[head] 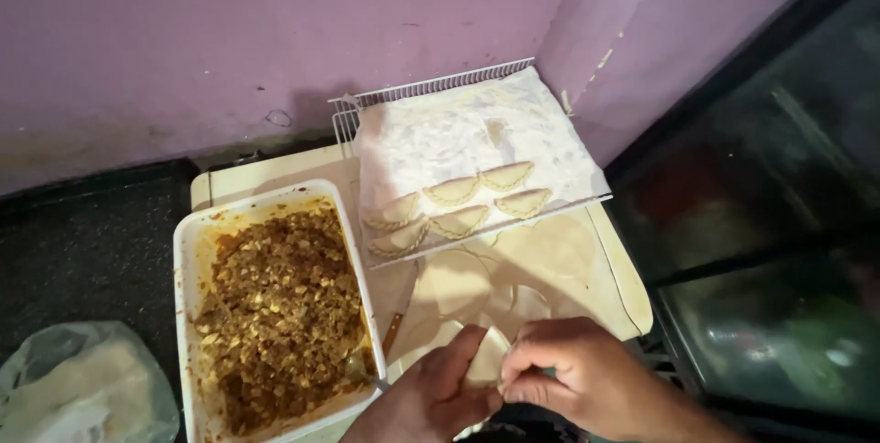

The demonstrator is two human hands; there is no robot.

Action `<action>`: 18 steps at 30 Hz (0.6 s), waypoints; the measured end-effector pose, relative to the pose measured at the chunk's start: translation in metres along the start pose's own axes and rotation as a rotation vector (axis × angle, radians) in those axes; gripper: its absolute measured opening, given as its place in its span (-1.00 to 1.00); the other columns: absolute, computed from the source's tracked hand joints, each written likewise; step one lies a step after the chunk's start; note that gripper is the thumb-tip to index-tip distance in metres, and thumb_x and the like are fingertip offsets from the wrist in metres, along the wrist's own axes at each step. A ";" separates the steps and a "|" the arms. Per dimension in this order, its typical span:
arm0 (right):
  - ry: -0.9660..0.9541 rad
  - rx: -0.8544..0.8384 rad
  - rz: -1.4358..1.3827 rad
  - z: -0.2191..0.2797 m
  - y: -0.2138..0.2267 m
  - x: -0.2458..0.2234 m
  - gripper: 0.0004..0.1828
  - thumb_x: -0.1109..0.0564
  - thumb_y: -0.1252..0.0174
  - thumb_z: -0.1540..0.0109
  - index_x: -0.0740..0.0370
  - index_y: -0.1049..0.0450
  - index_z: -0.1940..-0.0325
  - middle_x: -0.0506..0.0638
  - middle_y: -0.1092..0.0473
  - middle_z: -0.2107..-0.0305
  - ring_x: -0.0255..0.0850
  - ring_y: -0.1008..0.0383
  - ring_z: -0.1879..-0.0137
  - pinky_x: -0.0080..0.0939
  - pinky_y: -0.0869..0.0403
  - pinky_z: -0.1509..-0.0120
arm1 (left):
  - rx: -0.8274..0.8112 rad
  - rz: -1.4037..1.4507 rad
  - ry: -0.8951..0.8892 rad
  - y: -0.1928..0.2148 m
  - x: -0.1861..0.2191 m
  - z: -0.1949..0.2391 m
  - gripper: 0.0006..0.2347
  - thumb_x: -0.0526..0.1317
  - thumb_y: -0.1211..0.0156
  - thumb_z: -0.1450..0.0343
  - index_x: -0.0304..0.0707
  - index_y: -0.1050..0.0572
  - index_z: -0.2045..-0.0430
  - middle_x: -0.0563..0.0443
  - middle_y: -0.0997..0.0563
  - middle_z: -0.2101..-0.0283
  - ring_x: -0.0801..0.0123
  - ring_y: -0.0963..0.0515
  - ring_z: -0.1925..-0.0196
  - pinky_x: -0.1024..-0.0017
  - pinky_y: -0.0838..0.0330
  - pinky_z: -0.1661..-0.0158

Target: Filling and folding dough discs to create empanadas.

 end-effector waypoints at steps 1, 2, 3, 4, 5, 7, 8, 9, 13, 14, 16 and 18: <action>0.006 -0.007 -0.007 0.001 -0.002 0.005 -0.90 -0.03 -0.40 -0.19 -0.04 -0.65 0.35 -0.27 -0.59 0.47 -0.35 -0.62 0.34 -0.36 -0.49 0.18 | 0.009 0.003 0.007 -0.002 0.004 -0.001 -0.76 0.01 -0.13 -0.44 -0.03 -0.34 0.17 0.05 -0.42 0.41 0.42 -0.36 0.31 0.41 -0.24 0.25; -0.074 0.026 -0.022 0.003 -0.001 0.015 -0.88 0.01 -0.43 -0.16 -0.03 -0.61 0.38 -0.23 -0.51 0.41 -0.34 -0.58 0.30 -0.36 -0.47 0.18 | 0.055 -0.091 -0.023 -0.003 0.010 -0.003 -0.74 -0.02 -0.11 -0.41 0.03 -0.35 0.08 -0.07 -0.51 0.36 0.23 -0.49 0.29 0.31 -0.28 0.27; -0.155 0.059 -0.036 0.005 0.000 0.025 -0.85 0.05 -0.47 -0.13 -0.02 -0.58 0.41 -0.20 -0.43 0.34 -0.34 -0.53 0.26 -0.35 -0.44 0.18 | 0.101 -0.184 -0.053 -0.004 0.017 -0.005 -0.68 -0.06 -0.09 -0.37 0.09 -0.36 -0.01 -0.20 -0.60 0.30 0.05 -0.63 0.27 0.21 -0.31 0.29; -0.144 0.049 -0.041 0.007 -0.003 0.032 -0.85 0.05 -0.47 -0.13 -0.02 -0.58 0.41 -0.20 -0.43 0.34 -0.34 -0.53 0.26 -0.35 -0.44 0.18 | 0.116 -0.181 -0.045 -0.008 0.018 -0.008 -0.68 -0.06 -0.09 -0.37 0.09 -0.36 -0.01 -0.20 -0.60 0.30 0.05 -0.63 0.27 0.21 -0.31 0.29; -0.333 0.052 -0.426 0.012 -0.008 0.051 -0.76 0.24 -0.39 -0.11 0.10 -0.40 0.40 -0.10 -0.28 0.41 -0.30 -0.35 0.34 -0.29 -0.42 0.26 | 0.146 -0.212 -0.076 -0.012 0.022 -0.013 -0.66 0.02 -0.08 -0.41 0.07 -0.36 -0.06 -0.20 -0.62 0.29 0.02 -0.64 0.24 0.20 -0.34 0.27; -0.511 0.056 -0.812 0.016 -0.003 0.075 -0.64 0.42 -0.29 -0.09 0.20 -0.21 0.40 -0.03 -0.11 0.47 -0.26 -0.17 0.42 -0.24 -0.39 0.33 | 0.188 -0.254 -0.107 -0.019 0.026 -0.028 -0.62 0.10 -0.07 -0.44 0.05 -0.36 -0.11 -0.20 -0.63 0.27 -0.02 -0.64 0.21 0.20 -0.36 0.25; -0.427 -0.001 -0.689 0.016 0.009 0.077 -0.66 0.28 -0.37 -0.11 0.15 -0.26 0.39 -0.07 -0.18 0.47 -0.29 -0.17 0.41 -0.25 -0.31 0.33 | 0.215 -0.257 -0.117 -0.023 0.025 -0.037 -0.62 0.08 -0.06 -0.45 0.00 -0.37 -0.09 -0.17 -0.51 0.45 -0.01 -0.56 0.36 0.19 -0.29 0.34; -0.342 -0.055 -0.564 0.016 0.020 0.080 -0.64 0.13 -0.45 -0.12 0.11 -0.30 0.38 -0.11 -0.24 0.47 -0.32 -0.17 0.39 -0.27 -0.22 0.32 | 0.242 -0.259 -0.127 -0.027 0.024 -0.047 -0.63 0.06 -0.06 -0.45 -0.05 -0.37 -0.08 -0.14 -0.38 0.62 0.00 -0.49 0.50 0.17 -0.23 0.42; 0.089 -0.246 -0.223 0.011 0.062 0.068 -0.73 -0.01 -0.39 -0.20 0.05 -0.58 0.07 -0.12 -0.54 0.30 -0.30 -0.61 0.28 -0.30 -0.57 0.15 | 0.197 -0.193 -0.059 -0.045 0.033 -0.069 -0.80 -0.05 -0.06 -0.42 -0.07 -0.37 0.20 -0.16 -0.53 0.40 0.06 -0.55 0.26 0.21 -0.28 0.22; 0.105 -0.185 -0.219 0.010 0.067 0.077 -0.81 -0.04 -0.37 -0.21 0.06 -0.59 0.22 -0.15 -0.54 0.40 -0.30 -0.58 0.33 -0.30 -0.52 0.20 | 0.209 -0.201 -0.106 -0.048 0.035 -0.079 -0.79 -0.03 -0.06 -0.44 -0.07 -0.37 0.17 -0.17 -0.55 0.39 0.00 -0.58 0.30 0.19 -0.30 0.27; 0.129 -0.125 -0.218 0.011 0.077 0.090 -0.80 -0.06 -0.35 -0.22 0.06 -0.61 0.36 -0.17 -0.54 0.50 -0.30 -0.55 0.38 -0.30 -0.48 0.25 | 0.228 -0.214 -0.150 -0.057 0.038 -0.098 -0.78 -0.02 -0.07 -0.45 -0.06 -0.38 0.14 -0.19 -0.58 0.38 -0.06 -0.60 0.34 0.17 -0.32 0.32; -0.035 -0.027 -0.261 0.016 0.088 0.108 -0.74 -0.12 -0.33 -0.22 0.04 -0.56 0.40 -0.14 -0.47 0.37 -0.31 -0.55 0.28 -0.35 -0.46 0.17 | 0.334 -0.399 -0.150 -0.065 0.040 -0.114 -0.75 -0.03 -0.10 -0.41 -0.07 -0.36 0.13 -0.16 -0.57 0.33 -0.18 -0.60 0.34 0.01 -0.33 0.36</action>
Point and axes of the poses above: each hand's wrist, its own z-axis away from the middle knuckle, its own y-axis out of the back of the hand, x = y × z, the point moved 6 cm from there along -z, towards the middle knuckle
